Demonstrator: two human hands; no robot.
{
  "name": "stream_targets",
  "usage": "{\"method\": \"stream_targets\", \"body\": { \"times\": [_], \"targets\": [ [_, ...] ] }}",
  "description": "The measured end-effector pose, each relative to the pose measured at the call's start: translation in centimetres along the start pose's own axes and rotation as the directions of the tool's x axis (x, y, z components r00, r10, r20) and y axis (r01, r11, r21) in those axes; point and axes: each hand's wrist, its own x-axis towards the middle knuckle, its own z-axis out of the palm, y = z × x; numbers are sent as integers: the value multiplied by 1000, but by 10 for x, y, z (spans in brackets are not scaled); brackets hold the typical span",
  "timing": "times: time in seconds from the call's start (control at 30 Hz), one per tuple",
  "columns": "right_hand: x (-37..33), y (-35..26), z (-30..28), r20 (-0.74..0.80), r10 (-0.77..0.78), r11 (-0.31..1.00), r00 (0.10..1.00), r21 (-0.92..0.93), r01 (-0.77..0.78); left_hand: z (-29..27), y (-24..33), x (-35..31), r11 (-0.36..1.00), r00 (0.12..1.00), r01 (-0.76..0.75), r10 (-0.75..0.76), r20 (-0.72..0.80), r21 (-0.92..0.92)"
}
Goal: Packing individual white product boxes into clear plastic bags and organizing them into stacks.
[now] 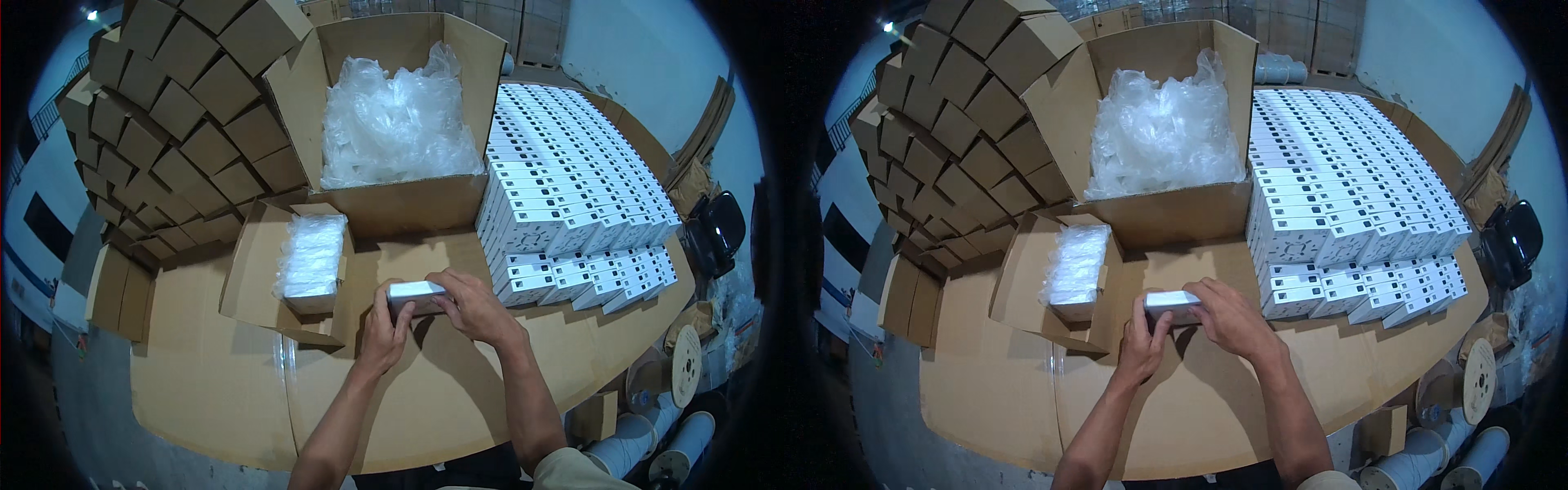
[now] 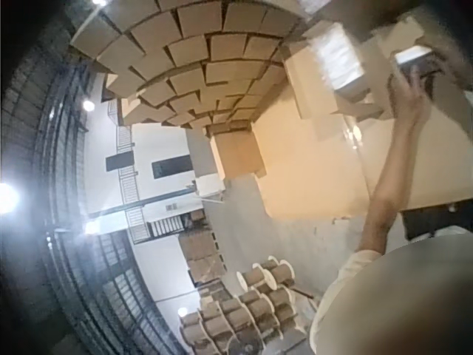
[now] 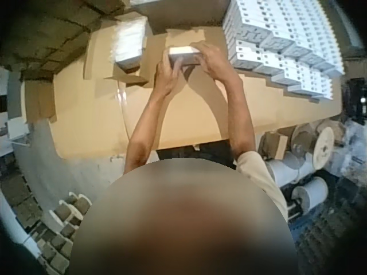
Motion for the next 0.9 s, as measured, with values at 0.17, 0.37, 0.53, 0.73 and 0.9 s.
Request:
{"method": "stream_targets", "body": {
  "times": [0.17, 0.37, 0.53, 0.73, 0.9],
  "targets": [
    [12, -4, -1, -142, 38, 999, 989, 23, -35, 5, -15, -42, 796, 967, -209, 255, -1, 567],
    [38, -49, 20, -254, -8, 948, 967, 305, 88, -9, 6, -115, 621, 980, -190, 79, 181, 761],
    [61, -81, 69, -149, 16, 758, 989, 646, 85, -16, 11, -151, 613, 989, -108, -16, 150, 782],
    [68, -90, 68, -126, -236, 930, 963, 259, 262, -16, 9, -150, 657, 993, -101, 26, 111, 747],
    [79, -106, 66, 9, -208, 977, 978, 55, 208, -17, 7, -148, 661, 994, -91, 19, 104, 745]
  ]
}}
